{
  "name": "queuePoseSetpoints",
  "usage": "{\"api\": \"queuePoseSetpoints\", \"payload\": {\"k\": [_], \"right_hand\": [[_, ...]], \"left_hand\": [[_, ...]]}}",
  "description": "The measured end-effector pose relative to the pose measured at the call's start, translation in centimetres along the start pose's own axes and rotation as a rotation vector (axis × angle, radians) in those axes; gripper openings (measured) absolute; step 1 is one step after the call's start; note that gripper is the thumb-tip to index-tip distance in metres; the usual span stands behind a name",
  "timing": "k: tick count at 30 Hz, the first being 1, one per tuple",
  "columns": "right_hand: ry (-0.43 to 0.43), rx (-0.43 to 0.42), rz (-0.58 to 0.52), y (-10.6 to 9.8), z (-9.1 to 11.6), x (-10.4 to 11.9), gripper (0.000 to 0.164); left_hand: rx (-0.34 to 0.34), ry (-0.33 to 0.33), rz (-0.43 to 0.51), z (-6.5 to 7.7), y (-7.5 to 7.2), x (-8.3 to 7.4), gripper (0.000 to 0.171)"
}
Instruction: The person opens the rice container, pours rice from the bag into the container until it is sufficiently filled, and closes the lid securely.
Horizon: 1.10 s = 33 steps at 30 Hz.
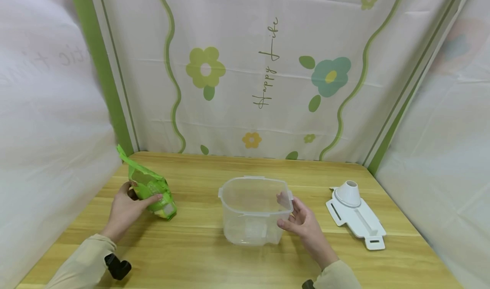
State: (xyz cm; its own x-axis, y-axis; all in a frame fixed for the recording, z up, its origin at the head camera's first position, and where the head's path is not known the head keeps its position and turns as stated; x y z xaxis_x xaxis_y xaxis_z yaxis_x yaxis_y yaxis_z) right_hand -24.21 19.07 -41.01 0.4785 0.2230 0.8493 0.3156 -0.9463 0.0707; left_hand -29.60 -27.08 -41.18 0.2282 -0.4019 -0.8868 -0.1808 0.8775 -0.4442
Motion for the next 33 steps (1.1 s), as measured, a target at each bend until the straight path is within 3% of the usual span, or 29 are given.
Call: {"api": "queuePoseSetpoints", "payload": {"k": [22, 33], "right_hand": [[0.006, 0.004, 0.015, 0.1, 0.0, 0.0, 0.072], [0.0, 0.001, 0.008, 0.0, 0.0, 0.0, 0.074]], "left_hand": [[-0.005, 0.012, 0.029, 0.5, 0.3, -0.3, 0.101], [-0.001, 0.078, 0.046, 1.5, 0.8, -2.5, 0.091]]}}
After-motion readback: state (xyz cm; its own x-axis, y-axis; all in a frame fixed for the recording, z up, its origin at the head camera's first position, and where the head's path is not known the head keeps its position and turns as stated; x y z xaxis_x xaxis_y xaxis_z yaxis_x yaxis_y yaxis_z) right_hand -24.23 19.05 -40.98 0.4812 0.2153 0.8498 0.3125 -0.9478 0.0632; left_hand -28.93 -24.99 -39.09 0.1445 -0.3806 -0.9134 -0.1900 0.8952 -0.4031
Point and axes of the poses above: each hand's wrist, its own z-axis away from the middle knuckle, its own y-axis out of the palm, x = y × z, the point moved 8 cm from there along -z, towards the middle knuckle, and after that the axes turned 15 degrees about -y, right-handed, at the moved point
